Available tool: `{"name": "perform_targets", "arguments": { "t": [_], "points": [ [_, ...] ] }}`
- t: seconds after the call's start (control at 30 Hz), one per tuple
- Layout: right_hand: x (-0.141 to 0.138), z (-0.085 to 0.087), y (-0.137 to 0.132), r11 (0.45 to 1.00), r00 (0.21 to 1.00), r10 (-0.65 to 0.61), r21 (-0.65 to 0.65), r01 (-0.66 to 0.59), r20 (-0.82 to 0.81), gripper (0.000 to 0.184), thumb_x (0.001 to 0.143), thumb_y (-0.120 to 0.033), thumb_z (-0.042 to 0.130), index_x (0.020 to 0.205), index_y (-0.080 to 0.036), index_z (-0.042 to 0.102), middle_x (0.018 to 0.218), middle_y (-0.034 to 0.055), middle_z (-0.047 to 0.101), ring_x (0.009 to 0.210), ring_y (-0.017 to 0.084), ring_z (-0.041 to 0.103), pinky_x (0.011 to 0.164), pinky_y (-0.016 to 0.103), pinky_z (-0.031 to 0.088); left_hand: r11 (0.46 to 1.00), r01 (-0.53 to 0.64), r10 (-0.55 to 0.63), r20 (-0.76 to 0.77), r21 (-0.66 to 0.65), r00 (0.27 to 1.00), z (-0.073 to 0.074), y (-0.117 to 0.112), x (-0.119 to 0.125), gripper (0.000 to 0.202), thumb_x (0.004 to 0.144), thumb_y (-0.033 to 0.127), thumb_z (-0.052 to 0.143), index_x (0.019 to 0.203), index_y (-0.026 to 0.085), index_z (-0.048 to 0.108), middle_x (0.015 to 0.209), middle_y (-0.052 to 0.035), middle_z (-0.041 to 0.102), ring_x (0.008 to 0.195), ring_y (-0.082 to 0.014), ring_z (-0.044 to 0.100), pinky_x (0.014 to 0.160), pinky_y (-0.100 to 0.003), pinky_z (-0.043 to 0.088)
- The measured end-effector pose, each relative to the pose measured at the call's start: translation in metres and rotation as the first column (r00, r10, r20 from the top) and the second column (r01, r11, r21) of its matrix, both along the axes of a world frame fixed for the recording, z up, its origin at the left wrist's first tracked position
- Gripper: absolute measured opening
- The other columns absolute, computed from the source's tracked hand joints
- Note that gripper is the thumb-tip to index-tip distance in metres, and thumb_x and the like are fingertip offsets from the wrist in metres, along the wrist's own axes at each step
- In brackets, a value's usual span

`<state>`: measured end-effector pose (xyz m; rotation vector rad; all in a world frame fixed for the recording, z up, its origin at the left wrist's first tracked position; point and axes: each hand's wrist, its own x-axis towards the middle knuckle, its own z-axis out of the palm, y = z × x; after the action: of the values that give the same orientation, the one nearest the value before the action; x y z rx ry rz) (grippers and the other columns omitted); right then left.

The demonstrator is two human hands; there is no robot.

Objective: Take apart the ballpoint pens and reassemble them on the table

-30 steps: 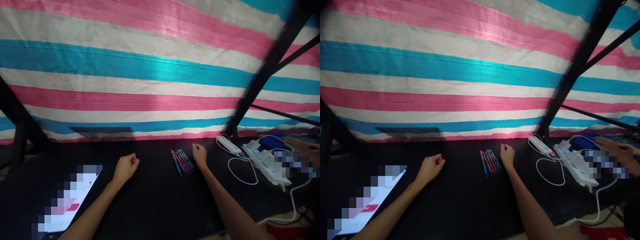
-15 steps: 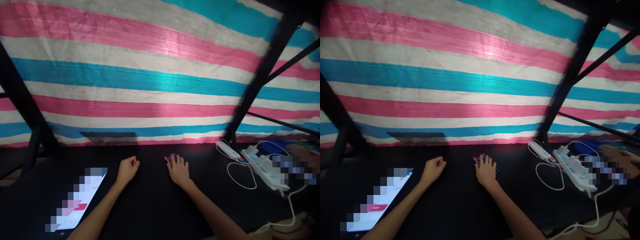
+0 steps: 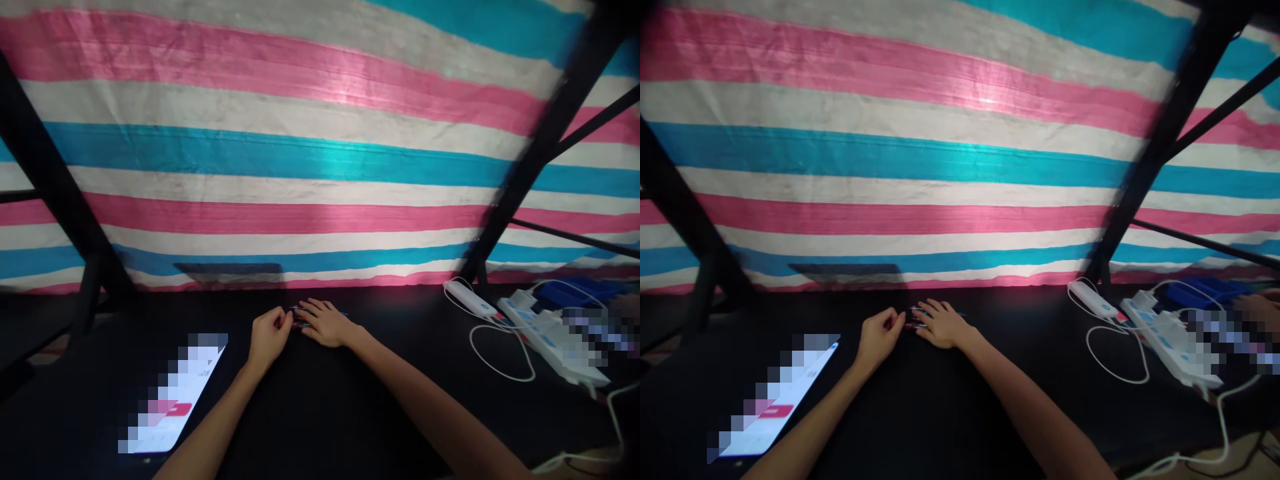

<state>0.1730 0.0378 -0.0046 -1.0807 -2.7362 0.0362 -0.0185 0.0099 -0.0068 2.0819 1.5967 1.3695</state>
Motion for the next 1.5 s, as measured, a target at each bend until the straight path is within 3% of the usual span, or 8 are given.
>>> {"name": "perform_targets", "arguments": {
  "t": [0.27, 0.4, 0.5, 0.67, 0.87, 1.1, 1.3, 1.5],
  "points": [
    [-0.001, 0.006, 0.008, 0.998, 0.962, 0.028, -0.044, -0.041, -0.273, 0.068, 0.090, -0.056, 0.039, 0.147, -0.022, 0.025, 0.152, 0.0083, 0.027, 0.140, 0.026, 0.021, 0.111, 0.047, 0.017, 0.998, -0.001, 0.006, 0.094, -0.058, 0.996, -0.012, 0.017, -0.005, 0.038, 0.090, 0.042, 0.040, 0.117, 0.017, 0.052, 0.119, -0.0112, 0.057, 0.112, -0.0223, 0.054, 0.096, -0.037, 0.042],
    [0.024, -0.003, 0.012, 0.948, 0.637, -0.316, -0.254, 0.191, -0.703, 0.061, 0.094, -0.054, 0.027, 0.143, -0.018, 0.036, 0.146, 0.0093, 0.037, 0.136, 0.021, 0.031, 0.113, 0.041, 0.020, 0.979, 0.085, -0.065, 0.113, -0.187, 0.991, -0.019, 0.023, 0.003, 0.045, 0.093, 0.043, 0.033, 0.128, 0.018, 0.049, 0.135, -0.0107, 0.051, 0.128, -0.0213, 0.044, 0.110, -0.040, 0.029],
    [0.036, -0.013, 0.018, 0.851, 0.390, -0.522, -0.496, 0.173, -0.758, 0.069, 0.091, -0.061, 0.024, 0.141, -0.017, 0.039, 0.145, 0.0095, 0.040, 0.136, 0.022, 0.032, 0.114, 0.041, 0.019, 0.963, 0.109, -0.080, 0.125, -0.246, 0.989, -0.022, 0.024, 0.012, 0.048, 0.092, 0.044, 0.033, 0.130, 0.019, 0.048, 0.140, -0.0106, 0.047, 0.133, -0.0222, 0.039, 0.113, -0.041, 0.025],
    [0.019, -0.022, 0.027, 0.851, 0.411, -0.512, -0.510, 0.126, -0.754, 0.070, 0.090, -0.063, 0.025, 0.140, -0.017, 0.041, 0.143, 0.0086, 0.042, 0.135, 0.021, 0.035, 0.113, 0.039, 0.021, 0.958, 0.189, -0.194, -0.001, -0.217, 0.981, -0.027, 0.021, 0.021, 0.055, 0.084, 0.034, 0.048, 0.136, 0.017, 0.039, 0.146, -0.0134, 0.038, 0.139, -0.0250, 0.026, 0.114, -0.046, 0.022],
    [-0.005, -0.022, 0.029, 0.892, 0.533, -0.434, -0.428, 0.144, -0.726, 0.060, 0.095, -0.054, 0.020, 0.136, -0.018, 0.044, 0.138, 0.0097, 0.049, 0.128, 0.020, 0.044, 0.108, 0.039, 0.031, 0.955, 0.247, -0.279, -0.224, -0.163, 0.934, -0.028, 0.019, 0.014, 0.052, 0.076, 0.028, 0.060, 0.125, 0.016, 0.050, 0.140, -0.0172, 0.044, 0.136, -0.0334, 0.031, 0.110, -0.055, 0.025],
    [0.008, -0.009, 0.020, 0.930, 0.442, -0.367, -0.316, 0.186, -0.819, 0.046, 0.096, -0.045, 0.024, 0.112, -0.019, 0.058, 0.108, 0.0086, 0.066, 0.101, 0.019, 0.060, 0.090, 0.031, 0.044, 0.967, 0.240, -0.253, -0.238, -0.083, 0.938, -0.028, 0.015, 0.017, 0.045, 0.079, 0.028, 0.058, 0.122, 0.018, 0.053, 0.137, -0.0144, 0.046, 0.133, -0.0313, 0.035, 0.110, -0.052, 0.025],
    [0.056, -0.007, 0.012, 0.889, 0.341, -0.409, -0.284, 0.361, -0.847, 0.035, 0.082, -0.040, 0.051, 0.055, -0.018, 0.050, 0.052, -0.0034, 0.046, 0.052, 0.012, 0.044, 0.052, 0.023, 0.033, 0.993, 0.102, -0.094, 0.122, -0.062, 0.988, -0.011, 0.020, 0.003, 0.020, 0.071, 0.029, 0.063, 0.090, 0.022, 0.063, 0.098, -0.0034, 0.064, 0.098, -0.0227, 0.056, 0.091, -0.037, 0.042],
    [0.119, -0.020, 0.007, 0.792, 0.138, -0.469, -0.346, 0.503, -0.872, 0.030, 0.074, -0.029, 0.047, 0.050, -0.022, 0.030, 0.047, -0.0067, 0.025, 0.046, 0.009, 0.025, 0.044, 0.024, 0.018, 0.983, -0.092, 0.138, 0.320, -0.156, 0.937, -0.014, 0.033, -0.028, 0.031, 0.081, 0.038, 0.046, 0.057, 0.021, 0.037, 0.050, 0.0073, 0.032, 0.047, -0.0106, 0.036, 0.047, -0.022, 0.032]
  ]
}}
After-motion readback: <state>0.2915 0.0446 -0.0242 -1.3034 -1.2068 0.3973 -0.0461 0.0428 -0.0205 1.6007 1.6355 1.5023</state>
